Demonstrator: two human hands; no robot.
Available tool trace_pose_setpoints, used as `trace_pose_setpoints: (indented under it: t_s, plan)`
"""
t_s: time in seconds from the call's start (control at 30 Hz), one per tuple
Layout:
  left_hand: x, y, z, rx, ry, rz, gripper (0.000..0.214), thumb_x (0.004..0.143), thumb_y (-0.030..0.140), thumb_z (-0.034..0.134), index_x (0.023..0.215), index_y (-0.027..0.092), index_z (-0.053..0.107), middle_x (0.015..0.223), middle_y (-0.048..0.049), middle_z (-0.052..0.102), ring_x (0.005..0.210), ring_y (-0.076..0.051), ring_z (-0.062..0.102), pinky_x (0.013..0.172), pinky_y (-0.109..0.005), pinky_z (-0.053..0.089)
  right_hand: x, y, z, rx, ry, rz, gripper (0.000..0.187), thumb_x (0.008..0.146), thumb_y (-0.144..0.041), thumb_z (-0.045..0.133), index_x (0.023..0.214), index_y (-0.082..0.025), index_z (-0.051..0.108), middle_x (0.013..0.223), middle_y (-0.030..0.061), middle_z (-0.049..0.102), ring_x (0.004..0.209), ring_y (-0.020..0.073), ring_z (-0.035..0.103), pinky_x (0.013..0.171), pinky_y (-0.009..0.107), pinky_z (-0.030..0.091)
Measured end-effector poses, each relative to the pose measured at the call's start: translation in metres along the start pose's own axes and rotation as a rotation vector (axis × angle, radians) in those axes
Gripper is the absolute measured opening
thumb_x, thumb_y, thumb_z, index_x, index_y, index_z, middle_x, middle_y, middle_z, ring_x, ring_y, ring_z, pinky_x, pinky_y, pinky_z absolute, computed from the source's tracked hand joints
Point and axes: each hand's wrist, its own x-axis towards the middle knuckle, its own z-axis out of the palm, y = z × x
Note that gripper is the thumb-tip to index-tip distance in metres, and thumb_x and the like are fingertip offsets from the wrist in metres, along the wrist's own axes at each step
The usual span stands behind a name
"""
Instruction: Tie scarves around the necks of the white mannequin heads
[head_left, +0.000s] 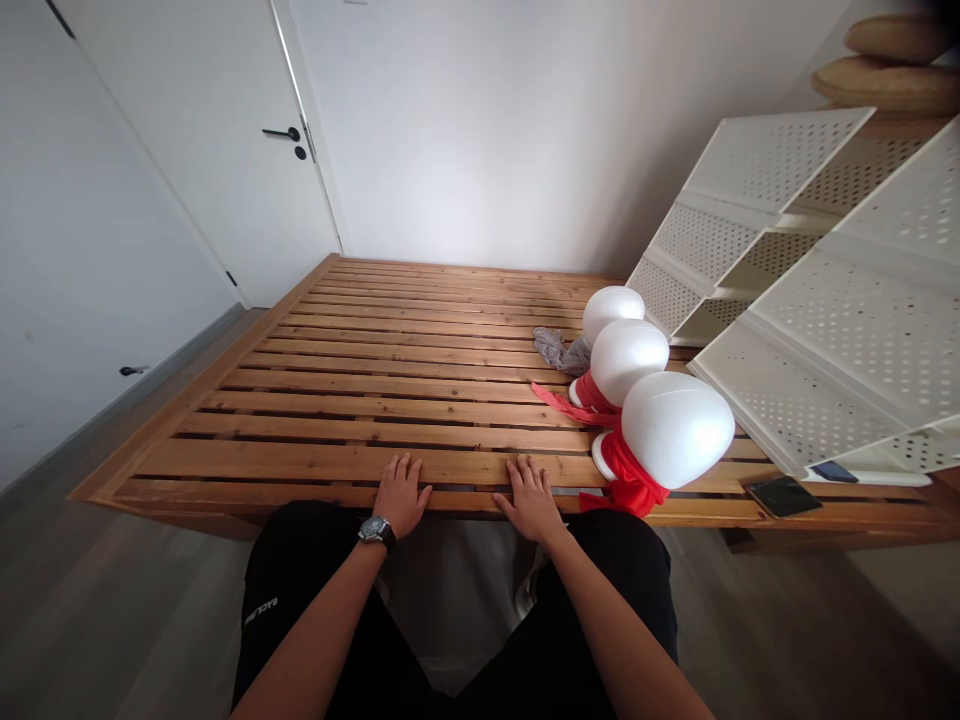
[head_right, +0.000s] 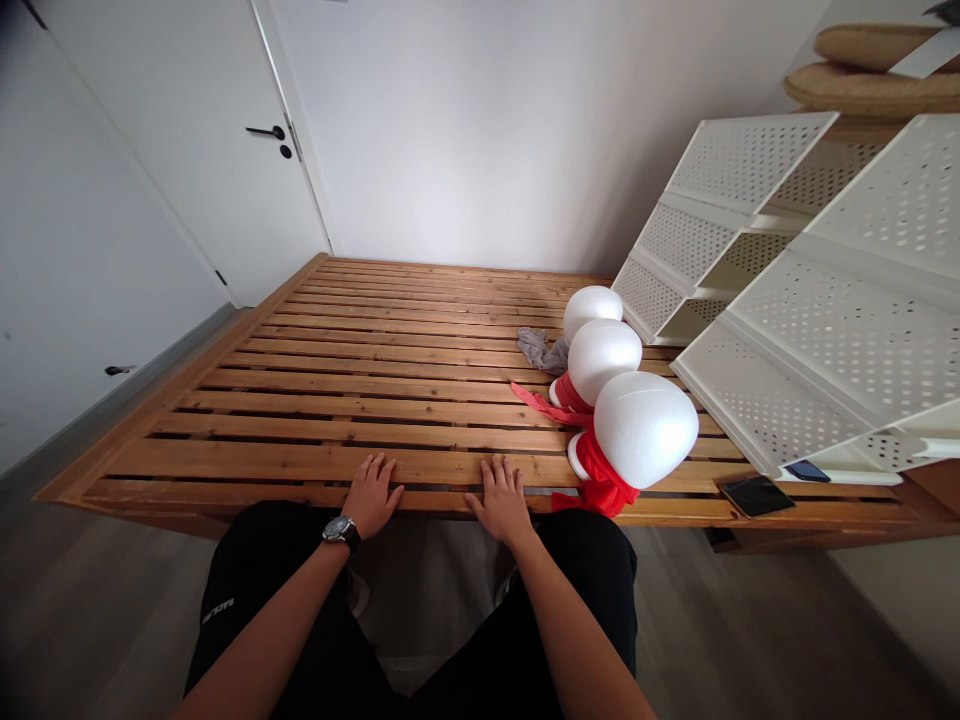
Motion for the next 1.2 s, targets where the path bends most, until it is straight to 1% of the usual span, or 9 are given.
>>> trace_pose_setpoints:
  t_s: [0.17, 0.43, 0.63, 0.93, 1.2]
  plan:
    - [0.0, 0.0012, -0.0028, 0.006, -0.019, -0.006, 0.062, 0.102, 0.045, 0.051, 0.153, 0.01, 0.055, 0.163, -0.0192, 0.044, 0.154, -0.04, 0.034, 0.129, -0.055, 0.029, -0.0001, 0.0, 0.0002, -0.001, -0.002, 0.001, 0.084, 0.103, -0.066, 0.04, 0.168, -0.014, 0.03, 0.176, 0.0123, 0.019, 0.164, 0.0336, 0.007, 0.131, 0.053, 0.002]
    - [-0.0008, 0.0017, -0.0022, 0.02, 0.02, 0.005, 0.06, 0.101, 0.043, 0.053, 0.15, 0.01, 0.057, 0.162, -0.0194, 0.047, 0.153, -0.039, 0.037, 0.128, -0.055, 0.03, 0.0002, -0.0001, 0.0007, 0.01, 0.001, 0.0, 0.083, 0.103, -0.065, 0.039, 0.168, -0.014, 0.031, 0.175, 0.0128, 0.021, 0.164, 0.0341, 0.007, 0.131, 0.054, 0.003]
    - [-0.0002, 0.0003, -0.0012, 0.001, 0.001, 0.005, 0.062, 0.101, 0.044, 0.053, 0.152, 0.009, 0.056, 0.163, -0.0202, 0.045, 0.153, -0.04, 0.036, 0.128, -0.056, 0.029, 0.0002, 0.0008, 0.0021, 0.009, 0.004, -0.004, 0.084, 0.103, -0.066, 0.039, 0.168, -0.014, 0.03, 0.176, 0.0124, 0.019, 0.164, 0.0339, 0.007, 0.131, 0.054, 0.002]
    - [-0.0003, -0.0008, 0.0014, -0.015, 0.021, 0.004, 0.061, 0.1, 0.044, 0.054, 0.151, 0.01, 0.057, 0.162, -0.0201, 0.046, 0.154, -0.039, 0.035, 0.128, -0.055, 0.029, 0.0003, 0.0003, 0.0012, 0.006, -0.005, 0.001, 0.083, 0.104, -0.066, 0.038, 0.168, -0.014, 0.029, 0.176, 0.0122, 0.018, 0.164, 0.0342, 0.006, 0.131, 0.055, 0.003]
    - [0.0001, 0.0011, -0.0013, -0.01, 0.009, -0.007, 0.061, 0.101, 0.044, 0.052, 0.152, 0.01, 0.056, 0.162, -0.0194, 0.046, 0.153, -0.04, 0.036, 0.128, -0.055, 0.029, -0.0004, -0.001, -0.0017, 0.002, -0.005, 0.003, 0.083, 0.104, -0.066, 0.034, 0.168, -0.014, 0.03, 0.176, 0.0121, 0.019, 0.164, 0.0345, 0.007, 0.131, 0.054, 0.003]
